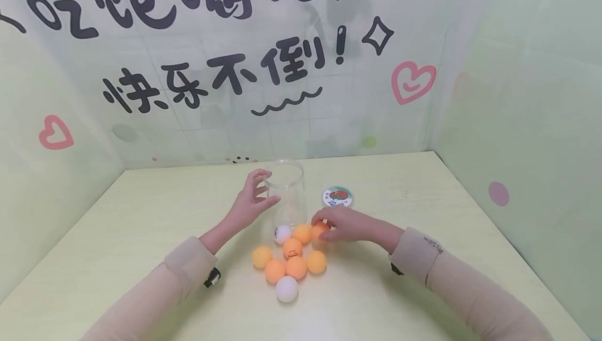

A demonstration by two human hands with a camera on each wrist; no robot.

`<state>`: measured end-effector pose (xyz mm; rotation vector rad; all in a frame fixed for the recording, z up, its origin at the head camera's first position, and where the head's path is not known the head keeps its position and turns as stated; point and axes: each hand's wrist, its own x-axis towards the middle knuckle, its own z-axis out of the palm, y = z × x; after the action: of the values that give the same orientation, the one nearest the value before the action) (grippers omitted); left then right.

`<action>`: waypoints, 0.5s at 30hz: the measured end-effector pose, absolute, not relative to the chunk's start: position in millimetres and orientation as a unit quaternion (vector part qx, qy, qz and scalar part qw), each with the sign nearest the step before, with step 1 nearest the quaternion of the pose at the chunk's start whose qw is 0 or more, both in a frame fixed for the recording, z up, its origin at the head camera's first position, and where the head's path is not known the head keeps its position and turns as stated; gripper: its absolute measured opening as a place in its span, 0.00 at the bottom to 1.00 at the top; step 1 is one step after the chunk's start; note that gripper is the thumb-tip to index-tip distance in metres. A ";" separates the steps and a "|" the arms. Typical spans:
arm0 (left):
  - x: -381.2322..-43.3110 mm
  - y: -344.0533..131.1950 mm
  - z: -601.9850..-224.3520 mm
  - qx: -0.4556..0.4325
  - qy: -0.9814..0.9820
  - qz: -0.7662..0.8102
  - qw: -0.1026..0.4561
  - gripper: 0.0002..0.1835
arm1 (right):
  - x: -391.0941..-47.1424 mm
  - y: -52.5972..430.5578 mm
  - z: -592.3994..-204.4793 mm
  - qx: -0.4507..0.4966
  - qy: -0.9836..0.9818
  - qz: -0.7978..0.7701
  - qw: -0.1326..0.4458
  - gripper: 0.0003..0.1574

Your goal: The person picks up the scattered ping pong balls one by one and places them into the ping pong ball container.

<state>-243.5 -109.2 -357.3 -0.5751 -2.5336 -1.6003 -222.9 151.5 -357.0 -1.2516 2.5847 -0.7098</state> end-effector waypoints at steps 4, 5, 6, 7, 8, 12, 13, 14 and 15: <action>-243.4 -109.6 -357.5 -0.188 -0.828 -0.526 0.048 0.33 | -226.5 151.7 -342.6 -0.437 0.870 -0.224 0.050 0.14; -243.8 -109.7 -357.9 -0.188 -0.828 -0.526 0.048 0.33 | -227.2 151.6 -338.7 -0.438 0.870 -0.221 0.040 0.14; -243.8 -109.7 -358.1 -0.188 -0.828 -0.526 0.048 0.33 | -228.0 151.5 -334.7 -0.440 0.870 -0.220 0.031 0.13; -243.7 -109.8 -358.3 -0.189 -0.828 -0.526 0.048 0.33 | -228.5 151.5 -330.6 -0.438 0.871 -0.222 0.026 0.13; -244.0 -109.8 -358.7 -0.188 -0.828 -0.525 0.048 0.33 | -229.0 151.6 -326.4 -0.433 0.873 -0.224 0.023 0.13; -243.9 -110.4 -359.5 -0.190 -0.827 -0.526 0.049 0.33 | -229.9 151.8 -307.3 -0.405 0.882 -0.238 0.025 0.16; -244.0 -110.8 -359.6 -0.191 -0.828 -0.526 0.049 0.33 | -230.3 151.8 -302.5 -0.397 0.885 -0.240 0.025 0.18; -244.2 -111.1 -359.8 -0.189 -0.829 -0.525 0.048 0.34 | -230.9 151.5 -297.9 -0.395 0.887 -0.240 0.021 0.18; -244.3 -111.5 -359.8 -0.187 -0.830 -0.524 0.048 0.34 | -231.5 150.8 -293.4 -0.392 0.889 -0.238 0.018 0.19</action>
<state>-244.3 -111.5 -359.8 -0.5711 -2.5293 -1.5975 -231.5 150.8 -293.4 -1.2163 2.7606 -0.7409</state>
